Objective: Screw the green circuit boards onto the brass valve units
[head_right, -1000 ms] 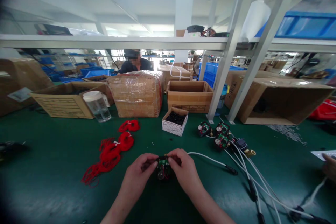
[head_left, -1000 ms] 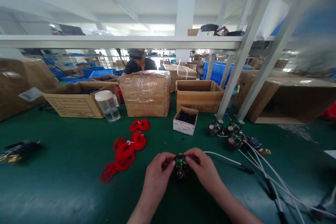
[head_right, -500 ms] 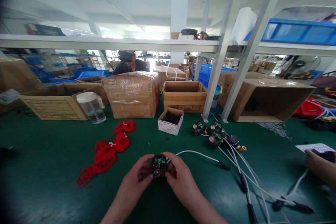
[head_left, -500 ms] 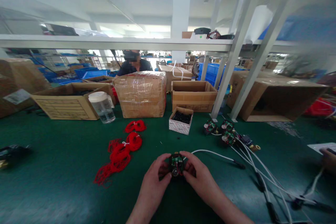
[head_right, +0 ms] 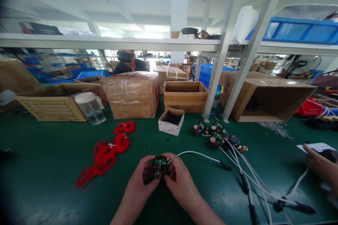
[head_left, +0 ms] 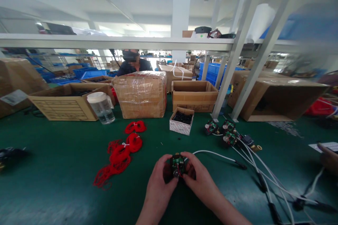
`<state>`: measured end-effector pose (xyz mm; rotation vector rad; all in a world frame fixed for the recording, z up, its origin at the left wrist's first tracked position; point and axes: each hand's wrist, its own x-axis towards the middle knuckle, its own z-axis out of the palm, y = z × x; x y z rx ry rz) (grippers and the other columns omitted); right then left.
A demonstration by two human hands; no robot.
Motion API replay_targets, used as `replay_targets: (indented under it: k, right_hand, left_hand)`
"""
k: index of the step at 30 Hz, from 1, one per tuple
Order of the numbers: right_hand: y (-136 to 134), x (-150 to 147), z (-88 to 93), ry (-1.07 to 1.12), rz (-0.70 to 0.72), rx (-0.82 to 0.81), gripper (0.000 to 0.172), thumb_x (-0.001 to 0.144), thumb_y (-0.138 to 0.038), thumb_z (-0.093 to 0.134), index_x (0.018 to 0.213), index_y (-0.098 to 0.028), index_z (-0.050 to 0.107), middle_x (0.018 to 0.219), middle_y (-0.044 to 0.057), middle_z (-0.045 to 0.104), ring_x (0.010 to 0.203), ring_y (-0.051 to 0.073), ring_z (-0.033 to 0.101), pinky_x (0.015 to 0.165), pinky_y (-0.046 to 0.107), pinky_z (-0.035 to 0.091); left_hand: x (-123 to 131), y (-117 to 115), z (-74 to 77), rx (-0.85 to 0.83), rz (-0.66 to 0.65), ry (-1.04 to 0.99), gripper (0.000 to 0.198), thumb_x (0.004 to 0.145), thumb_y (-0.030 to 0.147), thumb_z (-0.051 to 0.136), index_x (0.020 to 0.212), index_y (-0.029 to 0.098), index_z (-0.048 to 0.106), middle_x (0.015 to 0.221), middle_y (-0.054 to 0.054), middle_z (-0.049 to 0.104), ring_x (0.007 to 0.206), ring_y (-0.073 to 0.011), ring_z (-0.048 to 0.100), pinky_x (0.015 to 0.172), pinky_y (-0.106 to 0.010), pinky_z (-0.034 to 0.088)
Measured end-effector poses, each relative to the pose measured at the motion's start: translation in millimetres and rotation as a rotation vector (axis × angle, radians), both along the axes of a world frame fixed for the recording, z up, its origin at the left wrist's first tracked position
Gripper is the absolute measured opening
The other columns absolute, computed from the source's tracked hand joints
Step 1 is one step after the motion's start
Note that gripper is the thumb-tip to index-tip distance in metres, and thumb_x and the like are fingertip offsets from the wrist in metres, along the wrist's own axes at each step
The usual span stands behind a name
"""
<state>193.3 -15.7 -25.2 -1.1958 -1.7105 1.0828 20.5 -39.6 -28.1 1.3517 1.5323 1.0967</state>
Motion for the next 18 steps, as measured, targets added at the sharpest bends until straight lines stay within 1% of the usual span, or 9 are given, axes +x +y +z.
replay_targets:
  k: [4, 6, 9, 10, 12, 13, 15, 17, 18]
  right_hand:
    - [0, -3, -5.3, 0.007, -0.024, 0.012, 0.063, 0.07, -0.006, 0.057, 0.129, -0.028, 0.058, 0.103, 0.002, 0.064, 0.083, 0.019, 0.062, 0.071, 0.03, 0.051]
    - [-1, -3, -7.4, 0.005, -0.026, 0.013, 0.063, 0.071, -0.006, 0.057, 0.13, -0.027, 0.057, 0.103, 0.002, 0.064, 0.083, 0.019, 0.062, 0.07, 0.03, 0.051]
    - [1, 3, 0.1, -0.034, 0.043, -0.029, 0.065, 0.072, -0.007, 0.059, 0.133, -0.027, 0.054, 0.097, 0.001, 0.064, 0.078, 0.018, 0.063, 0.067, 0.029, 0.051]
    - [4, 8, 7.1, -0.052, 0.08, -0.057, 0.066, 0.073, -0.008, 0.061, 0.135, -0.028, 0.052, 0.094, 0.0, 0.064, 0.076, 0.017, 0.063, 0.067, 0.028, 0.052]
    - [17, 21, 27.4, -0.091, 0.13, -0.082, 0.067, 0.078, -0.015, 0.065, 0.141, -0.028, 0.046, 0.089, -0.002, 0.065, 0.073, 0.016, 0.063, 0.068, 0.028, 0.052]
    - [28, 27, 39.7, -0.116, 0.113, -0.047, 0.064, 0.083, -0.02, 0.065, 0.142, -0.028, 0.043, 0.089, -0.002, 0.065, 0.074, 0.016, 0.064, 0.07, 0.029, 0.053]
    - [59, 37, 64.3, -0.237, 0.03, 0.145, 0.051, 0.089, -0.027, 0.062, 0.137, -0.024, 0.047, 0.09, -0.001, 0.066, 0.078, 0.016, 0.065, 0.074, 0.028, 0.053]
    - [98, 38, 83.0, -0.558, -0.066, 0.334, 0.026, 0.096, -0.025, 0.052, 0.121, -0.02, 0.058, 0.092, 0.002, 0.067, 0.085, 0.016, 0.065, 0.078, 0.027, 0.052]
    - [119, 35, 89.0, -0.627, -0.083, 0.357, 0.021, 0.096, -0.02, 0.051, 0.114, -0.019, 0.062, 0.097, 0.004, 0.067, 0.089, 0.017, 0.065, 0.082, 0.028, 0.051]
  left_hand:
    - [9, 2, -2.9, 0.034, 0.076, 0.05, 0.058, 0.069, 0.02, 0.065, 0.126, 0.02, 0.053, 0.123, -0.009, 0.064, 0.105, -0.0247, 0.066, 0.097, -0.043, 0.051]
    - [12, 2, -3.1, 0.04, 0.106, 0.058, 0.057, 0.068, 0.021, 0.065, 0.124, 0.02, 0.054, 0.12, -0.008, 0.064, 0.102, -0.0246, 0.067, 0.095, -0.043, 0.052]
    - [9, 0, -1.3, 0.03, 0.092, 0.044, 0.06, 0.065, 0.02, 0.067, 0.124, 0.019, 0.055, 0.116, -0.008, 0.065, 0.099, -0.0244, 0.067, 0.094, -0.043, 0.053]
    - [6, -1, -0.4, 0.019, 0.069, 0.034, 0.063, 0.064, 0.019, 0.067, 0.125, 0.019, 0.054, 0.117, -0.008, 0.065, 0.099, -0.0243, 0.067, 0.094, -0.042, 0.053]
    - [-2, -4, 1.3, -0.02, 0.01, 0.018, 0.069, 0.063, 0.018, 0.068, 0.13, 0.02, 0.053, 0.119, -0.008, 0.064, 0.102, -0.0238, 0.067, 0.096, -0.041, 0.053]
    - [-5, -5, 1.8, -0.043, -0.017, 0.016, 0.072, 0.062, 0.017, 0.067, 0.133, 0.022, 0.052, 0.12, -0.007, 0.063, 0.102, -0.0232, 0.067, 0.096, -0.041, 0.053]
    - [-11, -8, 1.4, -0.063, -0.044, 0.023, 0.076, 0.063, 0.015, 0.065, 0.136, 0.024, 0.051, 0.119, -0.006, 0.063, 0.101, -0.0219, 0.067, 0.097, -0.039, 0.054]
    - [-13, -9, -1.7, -0.04, -0.034, 0.046, 0.077, 0.063, 0.014, 0.064, 0.138, 0.025, 0.05, 0.117, -0.005, 0.062, 0.1, -0.0213, 0.066, 0.097, -0.039, 0.053]
    - [-13, -10, -4.2, -0.026, -0.024, 0.06, 0.079, 0.063, 0.015, 0.064, 0.139, 0.026, 0.049, 0.117, -0.005, 0.062, 0.1, -0.0212, 0.066, 0.098, -0.039, 0.053]
